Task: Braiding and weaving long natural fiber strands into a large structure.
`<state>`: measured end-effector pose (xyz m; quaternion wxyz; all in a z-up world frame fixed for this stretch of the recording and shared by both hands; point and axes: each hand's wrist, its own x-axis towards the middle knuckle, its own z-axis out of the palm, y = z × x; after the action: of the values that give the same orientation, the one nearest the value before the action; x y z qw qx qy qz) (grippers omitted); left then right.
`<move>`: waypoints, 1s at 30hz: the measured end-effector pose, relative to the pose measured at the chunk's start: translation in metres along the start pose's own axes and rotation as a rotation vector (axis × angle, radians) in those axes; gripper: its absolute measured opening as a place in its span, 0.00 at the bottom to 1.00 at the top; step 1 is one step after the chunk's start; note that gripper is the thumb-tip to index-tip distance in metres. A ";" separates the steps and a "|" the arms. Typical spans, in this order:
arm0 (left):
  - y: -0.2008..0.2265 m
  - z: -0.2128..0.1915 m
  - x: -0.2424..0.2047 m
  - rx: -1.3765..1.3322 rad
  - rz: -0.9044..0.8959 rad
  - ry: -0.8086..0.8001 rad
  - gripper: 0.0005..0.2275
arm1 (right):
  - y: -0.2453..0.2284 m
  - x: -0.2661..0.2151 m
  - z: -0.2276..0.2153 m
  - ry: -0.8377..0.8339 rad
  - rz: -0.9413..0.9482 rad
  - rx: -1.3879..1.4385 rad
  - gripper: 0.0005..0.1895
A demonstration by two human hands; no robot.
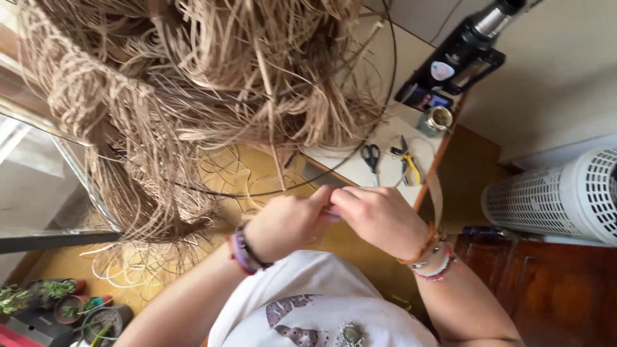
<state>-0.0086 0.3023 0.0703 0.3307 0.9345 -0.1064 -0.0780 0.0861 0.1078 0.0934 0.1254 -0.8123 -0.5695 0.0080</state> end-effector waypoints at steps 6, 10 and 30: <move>-0.095 -0.071 -0.062 0.094 -0.180 -0.091 0.14 | 0.031 0.021 -0.001 -0.035 0.123 0.033 0.01; -0.137 -0.097 -0.084 0.020 -0.219 0.022 0.09 | 0.048 0.037 0.014 -0.174 0.152 0.115 0.07; -0.194 -0.125 -0.108 -0.141 -0.262 0.004 0.13 | 0.053 0.110 0.028 -0.201 -0.033 -0.048 0.12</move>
<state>-0.0572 0.5523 0.0514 0.3829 0.9149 0.0228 -0.1256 0.1696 0.1981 0.0689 0.0483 -0.8006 -0.5927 0.0739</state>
